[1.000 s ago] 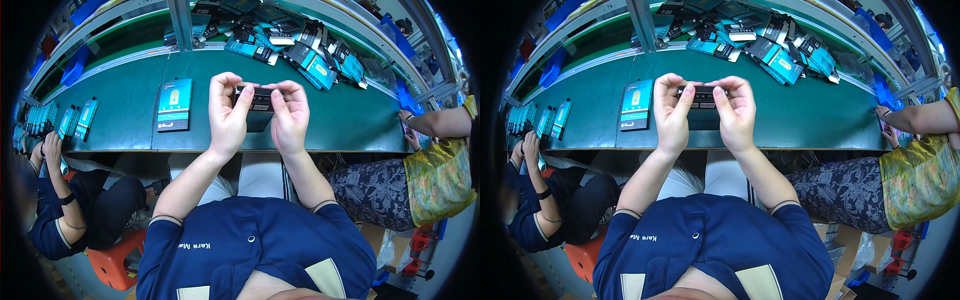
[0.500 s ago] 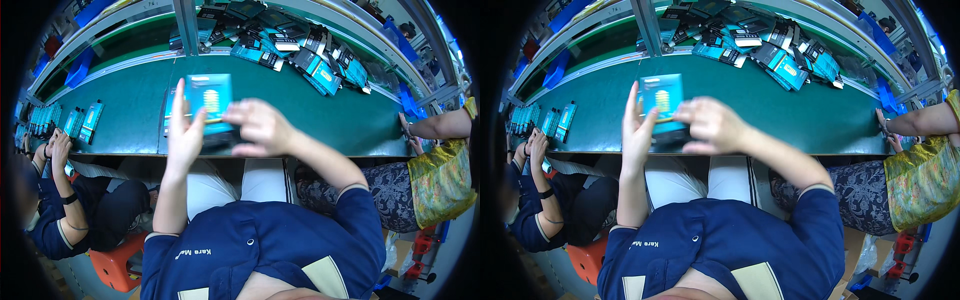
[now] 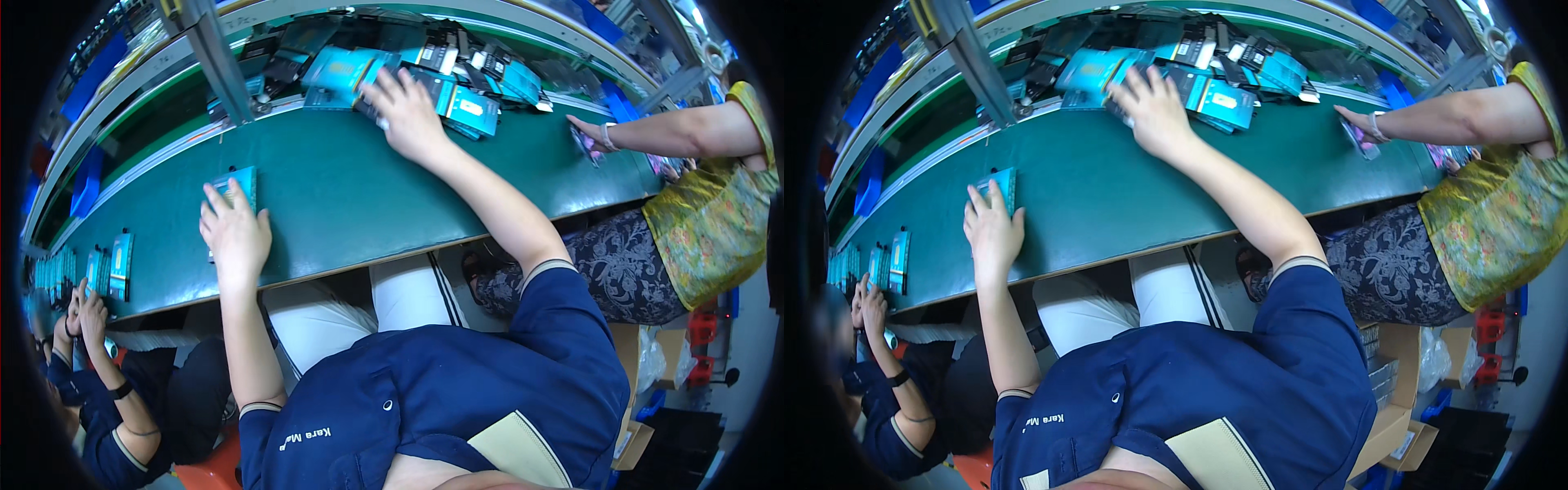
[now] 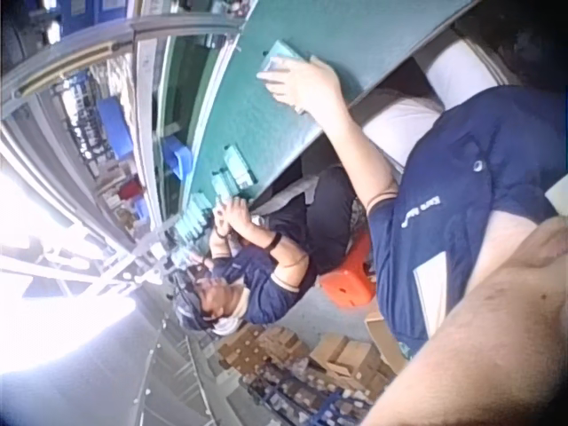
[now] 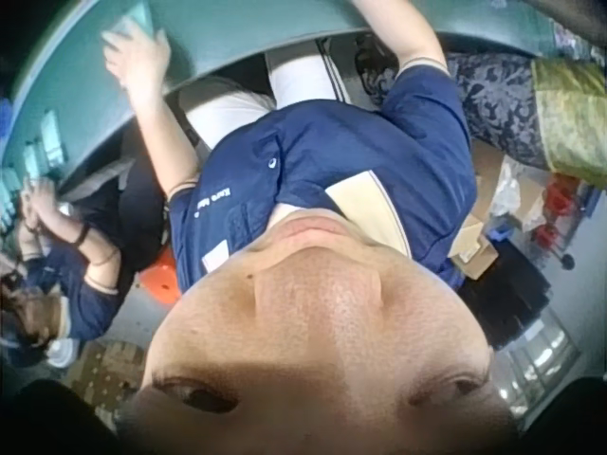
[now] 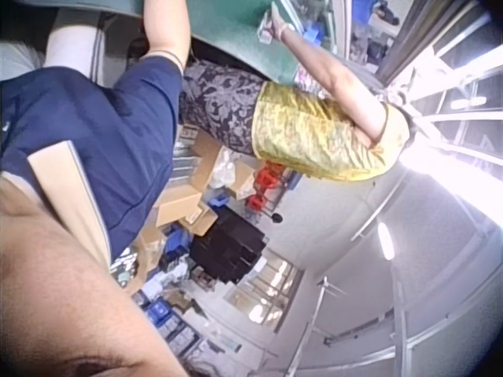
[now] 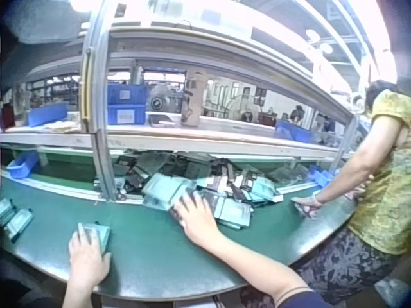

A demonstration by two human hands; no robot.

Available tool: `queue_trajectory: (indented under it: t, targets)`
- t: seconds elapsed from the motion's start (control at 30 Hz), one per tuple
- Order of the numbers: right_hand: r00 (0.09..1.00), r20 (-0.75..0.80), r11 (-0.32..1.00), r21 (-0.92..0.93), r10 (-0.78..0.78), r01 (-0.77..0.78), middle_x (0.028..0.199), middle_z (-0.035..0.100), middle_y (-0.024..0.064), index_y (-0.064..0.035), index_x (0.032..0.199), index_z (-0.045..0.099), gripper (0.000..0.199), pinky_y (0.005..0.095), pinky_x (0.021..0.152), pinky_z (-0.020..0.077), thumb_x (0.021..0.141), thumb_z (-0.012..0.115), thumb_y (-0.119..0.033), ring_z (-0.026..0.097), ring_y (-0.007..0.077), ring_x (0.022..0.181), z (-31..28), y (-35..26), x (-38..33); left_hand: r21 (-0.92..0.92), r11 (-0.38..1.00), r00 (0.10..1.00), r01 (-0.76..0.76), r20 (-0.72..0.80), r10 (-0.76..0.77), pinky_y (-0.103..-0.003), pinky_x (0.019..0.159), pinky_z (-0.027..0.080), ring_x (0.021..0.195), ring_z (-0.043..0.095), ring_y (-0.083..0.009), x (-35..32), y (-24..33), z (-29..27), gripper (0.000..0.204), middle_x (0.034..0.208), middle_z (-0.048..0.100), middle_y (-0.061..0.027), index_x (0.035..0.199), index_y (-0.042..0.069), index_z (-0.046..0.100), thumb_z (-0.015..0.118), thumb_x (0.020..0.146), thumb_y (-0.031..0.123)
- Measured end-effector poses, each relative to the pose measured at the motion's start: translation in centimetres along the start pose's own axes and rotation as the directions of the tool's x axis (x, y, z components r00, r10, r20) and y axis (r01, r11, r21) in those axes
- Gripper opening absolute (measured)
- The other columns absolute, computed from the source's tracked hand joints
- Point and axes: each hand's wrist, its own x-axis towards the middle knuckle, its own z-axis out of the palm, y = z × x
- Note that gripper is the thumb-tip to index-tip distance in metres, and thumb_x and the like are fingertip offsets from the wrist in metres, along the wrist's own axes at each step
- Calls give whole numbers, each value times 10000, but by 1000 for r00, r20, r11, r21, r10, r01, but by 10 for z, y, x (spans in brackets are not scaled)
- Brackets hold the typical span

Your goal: Packing lithium-polymer battery units into branded boxes on an assembly line.

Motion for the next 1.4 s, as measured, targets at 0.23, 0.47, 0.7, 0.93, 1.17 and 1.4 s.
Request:
queue_trajectory:
  t: [0.23, 0.47, 0.7, 0.93, 1.17, 1.4]
  targets:
    - [985, -4, 969, 181, -171, 169, 1400, 486, 103, -191, 1282, 569, 598, 517, 1078, 362, 722, 719, -41, 451, 329, 1302, -69, 20, -94, -262, 719, 764, -644, -269, 586, -571, 1131, 225, 1418, 260, -431, -11, 85, 13, 838, 1546, 272, -214, 1489, 174, 368, 743, 792, 449]
    - [790, -411, 693, -394, 455, -604, 1190, 611, 179, -54, 1072, 638, 314, 486, 968, 438, 789, 695, -178, 567, 345, 1134, -116, 210, -184, -197, 700, 719, -687, -330, 612, -427, 943, 444, 1104, 576, -322, -13, 101, -14, 602, 1175, 613, -134, 1304, 128, 565, 778, 747, 211]
    - [671, 17, 644, -302, 741, -703, 1211, 593, 201, -32, 1004, 661, 295, 504, 943, 405, 837, 679, -275, 542, 344, 1136, -136, 149, -220, -443, 681, 735, -583, 70, 674, -431, 826, 506, 874, 659, -327, -23, 87, -35, 572, 1033, 676, -144, 1300, 38, 564, 730, 810, 281]
    - [735, 87, 702, 241, 672, -670, 1133, 612, 143, -48, 872, 588, 361, 445, 979, 412, 611, 792, -189, 529, 339, 1105, -133, -3, -178, -559, 473, 651, -681, -164, 741, -433, 1032, 398, 1215, 485, -345, -20, 99, 1, 723, 1294, 520, -184, 1315, -26, 521, 776, 750, 347]
    - [874, 482, 611, 676, 55, -411, 1427, 482, 175, -82, 1013, 592, 366, 440, 1125, 308, 659, 684, -100, 435, 344, 1355, -127, -28, -124, -571, 472, 651, -671, -151, 744, -391, 949, 417, 1095, 524, -311, -13, 94, -7, 839, 1166, 561, -146, 1230, 8, 589, 852, 562, 443]
    - [868, 395, -425, 870, 300, -249, 1379, 524, 116, 46, 1339, 497, 367, 319, 1066, 376, 1003, 499, -102, 499, 197, 1265, -118, -78, -76, -821, 255, 859, -510, -476, 186, -384, 954, 477, 1135, 588, -312, -26, 108, -14, 898, 1254, 575, -190, 1350, 46, 439, 911, 621, 273]
